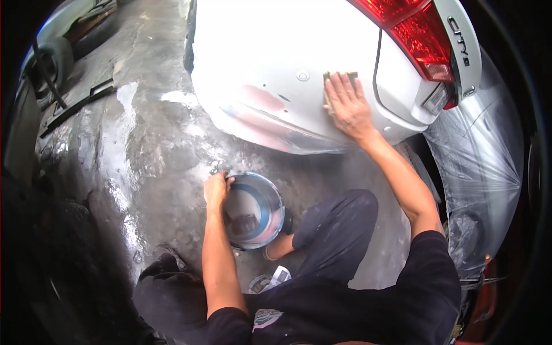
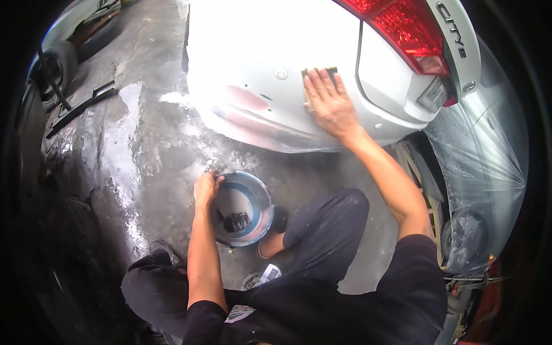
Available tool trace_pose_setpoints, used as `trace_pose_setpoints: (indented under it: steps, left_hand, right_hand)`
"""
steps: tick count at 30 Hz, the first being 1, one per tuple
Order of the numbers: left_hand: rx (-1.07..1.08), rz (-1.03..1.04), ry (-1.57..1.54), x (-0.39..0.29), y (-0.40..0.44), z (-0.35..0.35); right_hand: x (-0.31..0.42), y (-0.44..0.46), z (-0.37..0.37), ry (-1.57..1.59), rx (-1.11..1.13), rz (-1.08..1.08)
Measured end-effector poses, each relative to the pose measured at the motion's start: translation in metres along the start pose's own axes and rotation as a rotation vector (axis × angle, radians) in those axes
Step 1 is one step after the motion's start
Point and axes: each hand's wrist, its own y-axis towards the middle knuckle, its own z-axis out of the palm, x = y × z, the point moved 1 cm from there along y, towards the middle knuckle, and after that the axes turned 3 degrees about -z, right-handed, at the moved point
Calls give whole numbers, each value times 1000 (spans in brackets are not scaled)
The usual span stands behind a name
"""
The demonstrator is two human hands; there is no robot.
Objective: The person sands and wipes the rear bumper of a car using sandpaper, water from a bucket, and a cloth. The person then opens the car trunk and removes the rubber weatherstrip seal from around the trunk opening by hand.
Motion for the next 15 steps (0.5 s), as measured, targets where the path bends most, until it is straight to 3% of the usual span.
trace_pose_setpoints:
  steps: [2,4,5,7,10,12,15]
  left_hand:
    - [106,-7,8,4,2,7]
    - [35,65,-38,7,3,4]
    - [16,33,-56,2,-2,-1]
    - [16,27,-48,1,1,-4]
    - [44,19,-48,3,5,-3]
    - [87,39,-25,0,4,3]
    - [74,44,-11,4,8,0]
  right_hand:
    - [24,10,3,104,-10,95]
    - [41,59,13,46,142,-166]
    - [31,64,4,47,137,-163]
    - [5,58,-10,-168,249,-420]
    - [-32,19,-22,-150,115,-325]
    - [-3,37,-16,-59,214,-227]
    - [31,78,16,-69,132,-312]
